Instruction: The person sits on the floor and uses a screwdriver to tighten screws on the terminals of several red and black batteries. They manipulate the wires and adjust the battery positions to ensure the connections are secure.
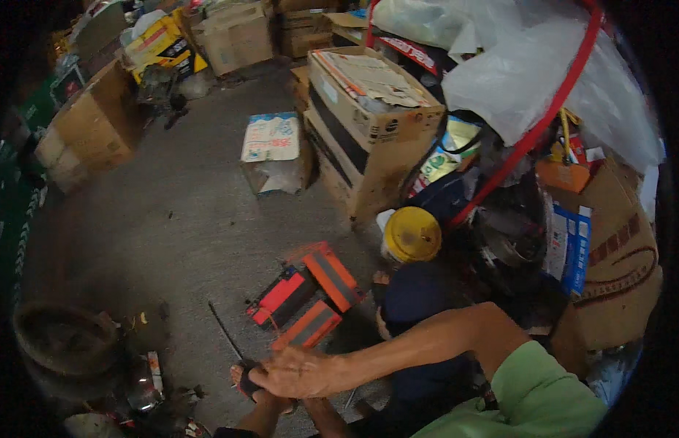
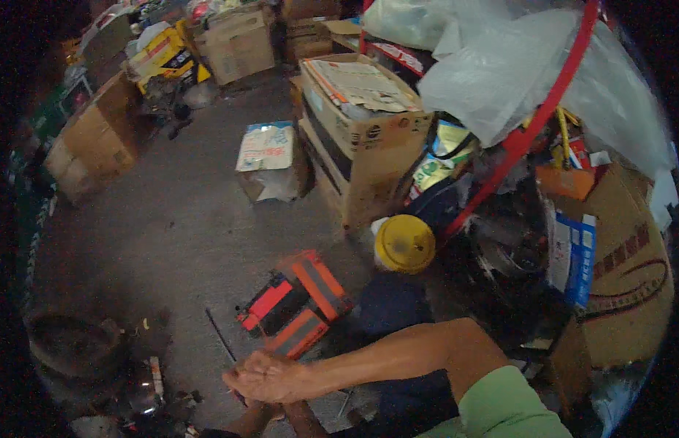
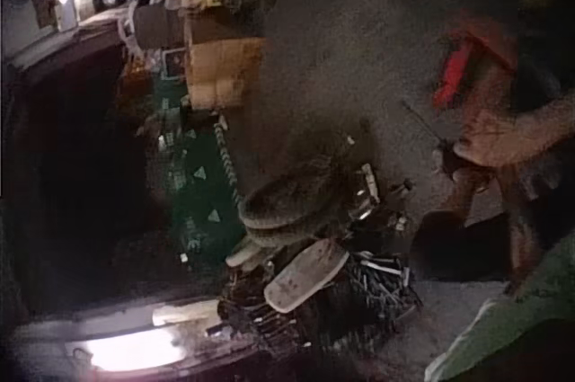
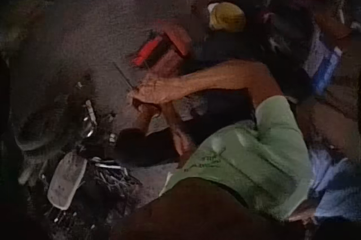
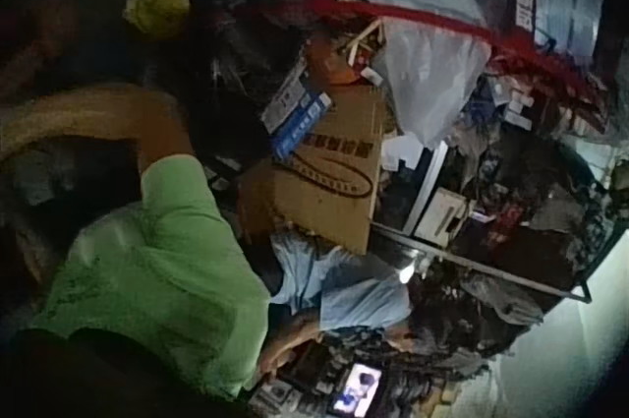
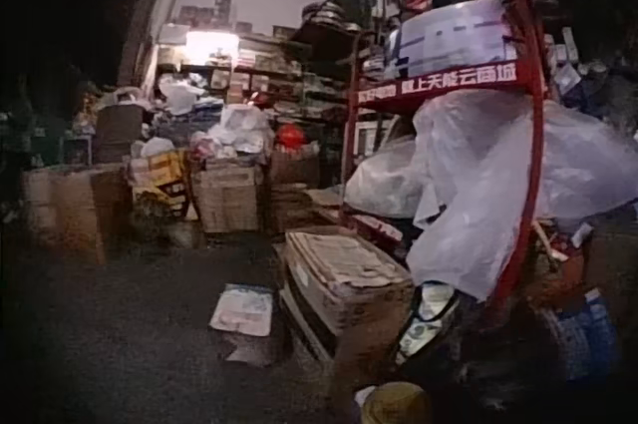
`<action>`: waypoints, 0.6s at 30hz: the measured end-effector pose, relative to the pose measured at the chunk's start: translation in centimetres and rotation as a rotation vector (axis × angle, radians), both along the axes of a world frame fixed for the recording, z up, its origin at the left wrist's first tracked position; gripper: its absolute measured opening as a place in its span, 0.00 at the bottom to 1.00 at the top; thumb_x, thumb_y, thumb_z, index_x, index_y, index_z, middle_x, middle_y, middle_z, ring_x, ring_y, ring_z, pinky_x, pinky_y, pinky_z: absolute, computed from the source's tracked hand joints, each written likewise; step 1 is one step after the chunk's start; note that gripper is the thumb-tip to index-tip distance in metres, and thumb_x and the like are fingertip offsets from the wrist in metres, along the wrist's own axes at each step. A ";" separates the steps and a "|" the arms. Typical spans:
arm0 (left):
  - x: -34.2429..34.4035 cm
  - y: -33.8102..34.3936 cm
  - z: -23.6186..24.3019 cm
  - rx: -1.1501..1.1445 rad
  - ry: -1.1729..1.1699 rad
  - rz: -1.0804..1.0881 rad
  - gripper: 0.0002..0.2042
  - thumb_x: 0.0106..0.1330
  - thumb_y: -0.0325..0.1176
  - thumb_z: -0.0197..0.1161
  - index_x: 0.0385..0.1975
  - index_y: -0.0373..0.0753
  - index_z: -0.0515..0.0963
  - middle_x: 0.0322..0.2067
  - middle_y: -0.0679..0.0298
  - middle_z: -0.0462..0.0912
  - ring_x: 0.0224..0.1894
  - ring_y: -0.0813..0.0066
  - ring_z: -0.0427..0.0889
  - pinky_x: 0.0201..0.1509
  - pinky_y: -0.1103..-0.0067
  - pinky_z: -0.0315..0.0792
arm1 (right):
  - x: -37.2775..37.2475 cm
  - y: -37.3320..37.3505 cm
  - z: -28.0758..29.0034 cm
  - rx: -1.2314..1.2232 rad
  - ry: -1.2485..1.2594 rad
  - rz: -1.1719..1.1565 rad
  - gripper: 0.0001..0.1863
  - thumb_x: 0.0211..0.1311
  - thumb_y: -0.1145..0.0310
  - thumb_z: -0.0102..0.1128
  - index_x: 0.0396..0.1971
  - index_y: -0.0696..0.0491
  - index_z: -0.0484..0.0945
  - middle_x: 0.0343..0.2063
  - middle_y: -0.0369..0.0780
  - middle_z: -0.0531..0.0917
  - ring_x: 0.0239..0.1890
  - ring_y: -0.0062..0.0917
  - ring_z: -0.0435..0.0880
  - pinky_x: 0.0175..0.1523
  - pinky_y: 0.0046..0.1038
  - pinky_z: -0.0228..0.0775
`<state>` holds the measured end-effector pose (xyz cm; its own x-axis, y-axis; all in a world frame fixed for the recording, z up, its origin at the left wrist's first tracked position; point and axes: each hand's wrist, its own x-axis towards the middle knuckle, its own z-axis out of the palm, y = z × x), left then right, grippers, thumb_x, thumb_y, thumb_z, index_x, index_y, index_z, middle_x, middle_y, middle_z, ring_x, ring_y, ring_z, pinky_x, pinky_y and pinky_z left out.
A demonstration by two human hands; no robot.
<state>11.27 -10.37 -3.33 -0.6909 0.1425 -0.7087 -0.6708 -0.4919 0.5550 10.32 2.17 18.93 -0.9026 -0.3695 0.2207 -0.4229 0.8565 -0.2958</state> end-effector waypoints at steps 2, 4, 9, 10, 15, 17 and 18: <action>0.4 0.5 -0.2 0.028 -0.015 0.003 0.16 0.63 0.33 0.65 0.49 0.34 0.75 0.44 0.62 0.79 0.45 0.68 0.79 0.47 0.70 0.75 | 0.0 1.4 0.2 -0.108 -0.019 -0.007 0.13 0.59 0.63 0.55 0.37 0.56 0.69 0.24 0.39 0.75 0.30 0.33 0.80 0.30 0.32 0.70; 0.8 0.7 -0.2 0.049 -0.024 0.017 0.16 0.63 0.33 0.65 0.49 0.34 0.75 0.45 0.62 0.79 0.45 0.68 0.79 0.48 0.70 0.75 | -0.2 2.5 0.5 -0.193 -0.097 -0.002 0.14 0.57 0.64 0.57 0.38 0.56 0.69 0.28 0.41 0.77 0.34 0.34 0.82 0.30 0.34 0.72; 1.4 0.6 -1.1 0.126 -0.083 0.025 0.17 0.64 0.33 0.65 0.50 0.35 0.75 0.46 0.62 0.79 0.46 0.67 0.79 0.48 0.70 0.75 | -0.3 4.4 2.9 -0.007 -0.118 0.058 0.13 0.56 0.68 0.58 0.40 0.56 0.70 0.34 0.44 0.78 0.38 0.37 0.83 0.30 0.38 0.73; 1.4 0.7 -1.5 0.147 -0.093 0.028 0.17 0.64 0.33 0.65 0.50 0.35 0.75 0.46 0.62 0.79 0.46 0.67 0.79 0.49 0.70 0.75 | -0.4 4.6 2.9 -0.003 -0.094 0.089 0.13 0.57 0.68 0.58 0.40 0.56 0.70 0.35 0.44 0.78 0.38 0.37 0.83 0.29 0.38 0.74; 1.2 -0.4 -1.8 0.217 -0.153 0.043 0.17 0.64 0.33 0.65 0.51 0.35 0.74 0.47 0.62 0.79 0.47 0.66 0.78 0.49 0.69 0.75 | -0.3 3.8 5.1 -0.053 -0.054 0.155 0.10 0.61 0.66 0.58 0.37 0.55 0.72 0.33 0.44 0.78 0.32 0.35 0.84 0.27 0.35 0.76; 1.0 1.9 -1.9 0.280 -0.173 -0.005 0.18 0.65 0.33 0.65 0.52 0.35 0.74 0.47 0.62 0.79 0.48 0.66 0.78 0.50 0.69 0.75 | 0.4 5.4 5.0 -0.022 -0.007 0.110 0.10 0.62 0.64 0.59 0.36 0.54 0.73 0.31 0.43 0.78 0.29 0.33 0.84 0.25 0.33 0.75; 1.1 1.5 -2.2 0.283 -0.180 -0.004 0.18 0.65 0.33 0.65 0.52 0.35 0.74 0.47 0.62 0.79 0.48 0.66 0.78 0.50 0.69 0.75 | 0.4 5.5 4.4 -0.042 0.005 0.108 0.11 0.62 0.63 0.60 0.36 0.54 0.73 0.29 0.42 0.78 0.28 0.32 0.83 0.26 0.33 0.75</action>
<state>12.41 -8.86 -5.56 -0.5572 0.3537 -0.7513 -0.7481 -0.6065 0.2693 10.69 7.62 23.31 -0.8570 -0.4547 0.2427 -0.5136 0.7928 -0.3282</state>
